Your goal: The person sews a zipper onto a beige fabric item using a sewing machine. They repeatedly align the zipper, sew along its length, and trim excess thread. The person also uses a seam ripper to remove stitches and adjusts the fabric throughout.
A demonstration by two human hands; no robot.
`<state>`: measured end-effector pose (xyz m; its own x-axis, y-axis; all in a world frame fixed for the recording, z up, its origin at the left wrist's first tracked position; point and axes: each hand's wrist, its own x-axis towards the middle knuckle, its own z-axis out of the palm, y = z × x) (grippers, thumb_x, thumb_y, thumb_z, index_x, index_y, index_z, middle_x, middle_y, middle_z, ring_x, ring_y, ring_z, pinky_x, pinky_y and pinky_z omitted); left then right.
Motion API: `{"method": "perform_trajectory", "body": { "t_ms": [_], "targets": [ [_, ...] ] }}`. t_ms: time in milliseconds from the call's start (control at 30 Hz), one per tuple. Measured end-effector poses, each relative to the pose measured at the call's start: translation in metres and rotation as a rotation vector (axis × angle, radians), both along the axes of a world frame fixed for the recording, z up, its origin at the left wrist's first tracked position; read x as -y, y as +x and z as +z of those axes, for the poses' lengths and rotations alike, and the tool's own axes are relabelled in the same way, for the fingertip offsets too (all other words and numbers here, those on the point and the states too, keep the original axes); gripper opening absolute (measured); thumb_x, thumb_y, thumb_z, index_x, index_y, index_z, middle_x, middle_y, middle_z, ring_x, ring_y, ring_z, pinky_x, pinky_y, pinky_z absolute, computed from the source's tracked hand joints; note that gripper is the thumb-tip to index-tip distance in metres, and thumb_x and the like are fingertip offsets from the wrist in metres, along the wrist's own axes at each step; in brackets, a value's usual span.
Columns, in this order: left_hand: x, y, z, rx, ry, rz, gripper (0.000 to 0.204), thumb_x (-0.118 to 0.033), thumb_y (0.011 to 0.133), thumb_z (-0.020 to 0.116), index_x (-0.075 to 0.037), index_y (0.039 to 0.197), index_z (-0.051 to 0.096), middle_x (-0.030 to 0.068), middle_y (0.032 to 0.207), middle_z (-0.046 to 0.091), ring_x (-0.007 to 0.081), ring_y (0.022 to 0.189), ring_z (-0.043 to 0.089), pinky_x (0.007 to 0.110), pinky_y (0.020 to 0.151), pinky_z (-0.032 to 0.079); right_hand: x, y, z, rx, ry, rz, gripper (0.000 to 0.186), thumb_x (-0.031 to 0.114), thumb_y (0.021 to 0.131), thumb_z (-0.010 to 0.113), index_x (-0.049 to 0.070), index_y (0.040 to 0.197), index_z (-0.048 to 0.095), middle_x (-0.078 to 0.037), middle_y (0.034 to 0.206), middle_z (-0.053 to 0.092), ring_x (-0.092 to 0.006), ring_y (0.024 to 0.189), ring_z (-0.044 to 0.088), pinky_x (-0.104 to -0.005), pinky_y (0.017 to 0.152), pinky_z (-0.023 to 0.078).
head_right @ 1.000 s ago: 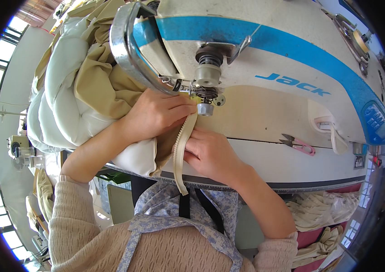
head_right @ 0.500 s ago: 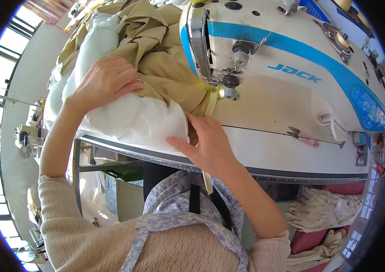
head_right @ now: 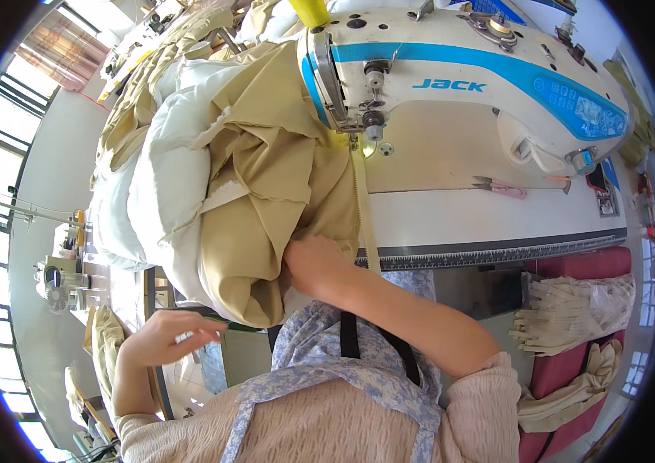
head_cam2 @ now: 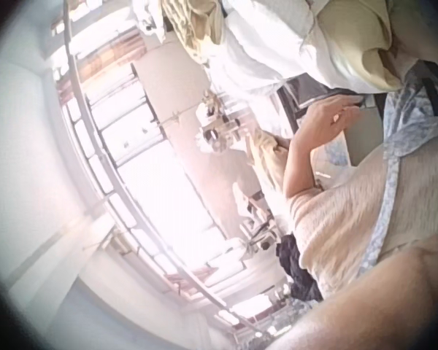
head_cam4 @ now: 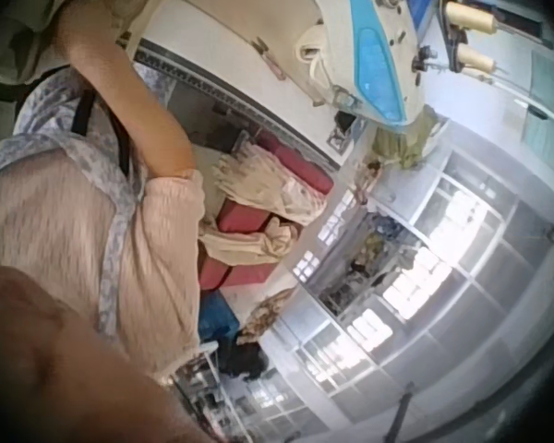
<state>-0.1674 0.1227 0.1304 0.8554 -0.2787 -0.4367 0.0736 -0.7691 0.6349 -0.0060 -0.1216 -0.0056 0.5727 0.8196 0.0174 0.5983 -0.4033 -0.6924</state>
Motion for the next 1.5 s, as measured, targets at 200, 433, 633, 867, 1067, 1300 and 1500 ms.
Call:
{"method": "perform_trajectory", "body": {
  "t_ms": [200,433,633,867,1067,1300,1500],
  "targets": [
    [-0.090,0.087,-0.096,0.785,0.382,0.341,0.021,-0.020,0.098,0.063,-0.006,0.111,0.072,0.0104,0.093,0.077,0.0314,0.082,0.074,0.040,0.080,0.057,-0.017,-0.021,0.078,0.628,0.934,0.283,0.028,0.013,0.082,0.066,0.008,0.109,0.070,-0.003,0.111,0.070,-0.0255,0.103,0.069,-0.0403,0.088,0.057],
    [-0.138,0.178,-0.133,0.646,0.493,0.496,0.017,-0.016,0.096,0.063,-0.005,0.106,0.071,0.0103,0.091,0.077,0.0300,0.079,0.073,0.039,0.077,0.058,0.007,-0.079,-0.041,0.326,0.256,0.379,0.013,0.010,0.085,0.063,0.007,0.096,0.069,-0.006,0.098,0.071,-0.0251,0.090,0.070,-0.0364,0.078,0.059],
    [-0.110,0.044,-0.062,-0.036,0.497,0.239,0.013,-0.012,0.095,0.064,-0.004,0.102,0.071,0.0102,0.090,0.077,0.0287,0.076,0.073,0.038,0.074,0.058,0.023,-0.096,-0.048,0.189,0.149,0.216,0.014,0.011,0.089,0.061,0.006,0.099,0.068,-0.011,0.088,0.073,-0.0298,0.082,0.072,-0.0392,0.075,0.058],
    [0.115,0.101,-0.002,0.863,-0.072,-0.558,0.011,-0.001,0.082,0.072,0.001,0.089,0.064,0.0142,0.092,0.069,0.0299,0.080,0.069,0.037,0.075,0.060,0.015,-0.107,-0.067,0.369,0.215,0.243,0.014,0.015,0.086,0.063,0.004,0.092,0.071,-0.012,0.083,0.072,-0.0274,0.077,0.071,-0.0411,0.072,0.056],
    [0.094,0.164,-0.097,0.938,0.546,-0.540,0.026,-0.031,0.096,0.066,-0.009,0.082,0.064,0.0079,0.084,0.067,0.0282,0.082,0.066,0.039,0.082,0.057,0.068,-0.113,-0.067,0.297,-0.254,0.220,0.015,0.014,0.083,0.063,0.007,0.092,0.073,-0.010,0.091,0.073,-0.0235,0.083,0.071,-0.0406,0.079,0.053],
    [0.033,0.121,-0.070,0.722,0.522,-0.136,0.018,-0.028,0.096,0.070,-0.011,0.101,0.070,0.0108,0.092,0.070,0.0311,0.093,0.068,0.042,0.080,0.055,0.119,-0.097,-0.039,-0.362,0.209,-0.345,0.031,0.030,0.093,0.069,0.001,0.105,0.072,-0.015,0.101,0.073,-0.0330,0.094,0.071,-0.0421,0.087,0.054],
    [0.117,0.111,-0.052,0.899,0.444,-0.259,0.038,-0.016,0.087,0.074,-0.006,0.122,0.066,0.0118,0.114,0.067,0.0301,0.111,0.065,0.045,0.104,0.052,0.143,-0.072,-0.085,-0.327,0.302,-0.603,0.035,0.029,0.101,0.067,0.000,0.119,0.070,-0.013,0.107,0.073,-0.0213,0.094,0.070,-0.0346,0.084,0.055]
  ]
}}
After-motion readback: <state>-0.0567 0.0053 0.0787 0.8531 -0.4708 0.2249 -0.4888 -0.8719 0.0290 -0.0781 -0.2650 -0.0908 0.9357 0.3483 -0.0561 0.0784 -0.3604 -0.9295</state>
